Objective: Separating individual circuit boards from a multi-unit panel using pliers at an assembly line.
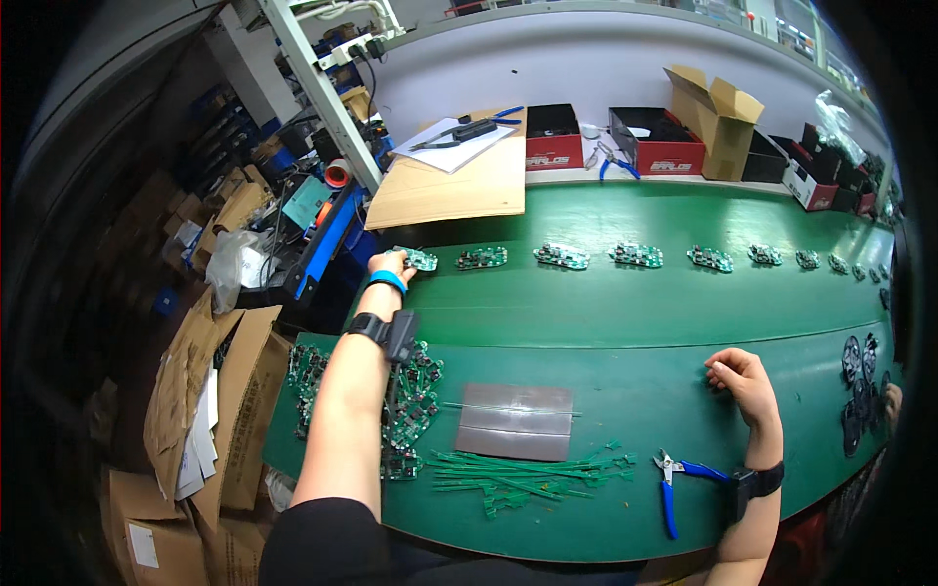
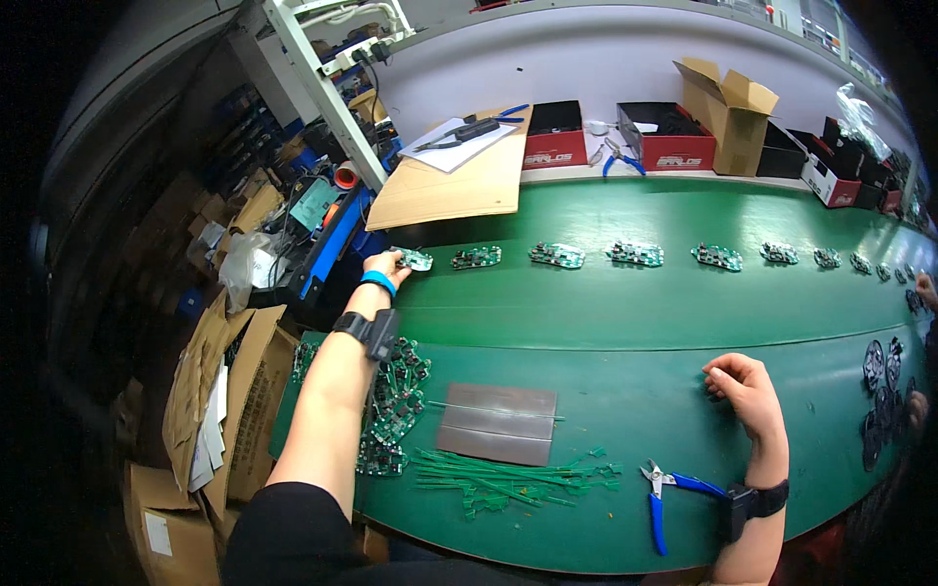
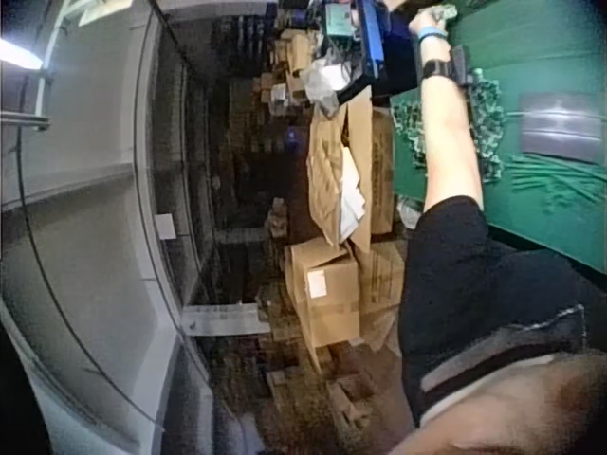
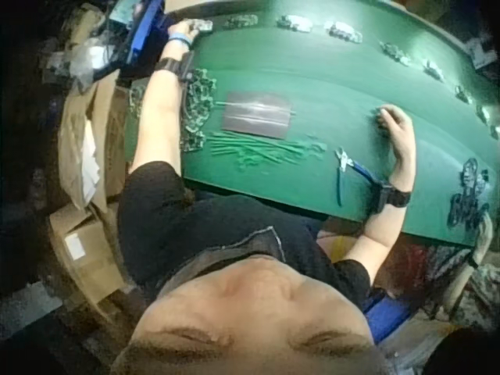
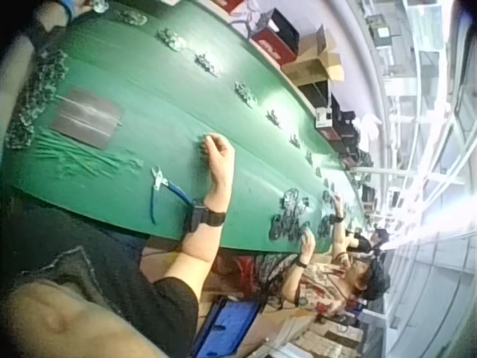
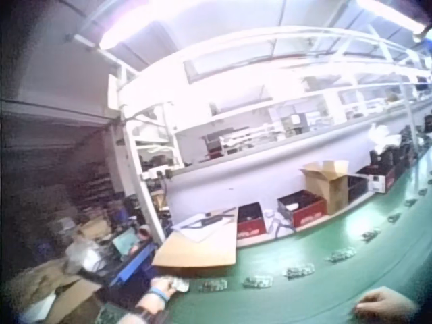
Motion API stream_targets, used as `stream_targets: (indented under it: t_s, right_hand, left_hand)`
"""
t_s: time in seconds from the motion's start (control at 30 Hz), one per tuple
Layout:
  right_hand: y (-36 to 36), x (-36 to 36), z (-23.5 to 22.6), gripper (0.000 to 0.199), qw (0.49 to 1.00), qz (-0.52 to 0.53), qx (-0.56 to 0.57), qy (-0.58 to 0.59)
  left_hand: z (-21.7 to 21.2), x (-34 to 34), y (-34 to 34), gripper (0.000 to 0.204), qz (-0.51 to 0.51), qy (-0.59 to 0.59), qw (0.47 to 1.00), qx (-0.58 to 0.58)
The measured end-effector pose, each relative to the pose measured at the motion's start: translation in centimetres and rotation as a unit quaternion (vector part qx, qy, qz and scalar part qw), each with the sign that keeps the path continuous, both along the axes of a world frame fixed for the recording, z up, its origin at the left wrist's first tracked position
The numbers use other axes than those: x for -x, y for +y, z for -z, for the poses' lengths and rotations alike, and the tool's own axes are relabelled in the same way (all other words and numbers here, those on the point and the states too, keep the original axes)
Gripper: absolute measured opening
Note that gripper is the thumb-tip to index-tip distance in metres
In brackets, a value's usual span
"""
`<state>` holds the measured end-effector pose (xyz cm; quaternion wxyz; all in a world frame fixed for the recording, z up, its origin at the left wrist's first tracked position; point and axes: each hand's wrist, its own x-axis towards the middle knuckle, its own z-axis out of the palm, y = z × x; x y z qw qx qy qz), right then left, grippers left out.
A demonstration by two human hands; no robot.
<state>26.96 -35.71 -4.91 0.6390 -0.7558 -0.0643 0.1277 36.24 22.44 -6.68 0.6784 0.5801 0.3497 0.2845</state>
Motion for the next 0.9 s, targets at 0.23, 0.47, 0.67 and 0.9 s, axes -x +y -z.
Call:
stream_targets:
  t_s: [0.23, 0.47, 0.67, 0.9]
  right_hand:
    - [0.7, 0.1, -0.4, 0.012, 0.999, -0.049, 0.003, -0.007]
    - [-0.8, 2.9, -2.4, 0.022, 0.994, -0.057, 0.086, 0.032]
    - [2.8, 13.7, -4.4, 0.109, 0.834, -0.112, 0.490, -0.227]
    - [1.8, 16.4, -0.9, 0.066, 0.868, 0.004, 0.433, -0.244]
  left_hand:
    - [0.6, 0.6, 5.1, 0.049, -0.065, 0.239, 0.958, -0.146]
    - [-7.5, 11.6, -10.9, 0.030, 0.423, 0.107, 0.866, -0.243]
    - [-3.9, 24.9, -19.0, 0.059, 0.546, -0.046, 0.640, -0.538]
    - [-1.0, 29.7, -23.5, 0.077, 0.467, 0.027, 0.614, -0.636]
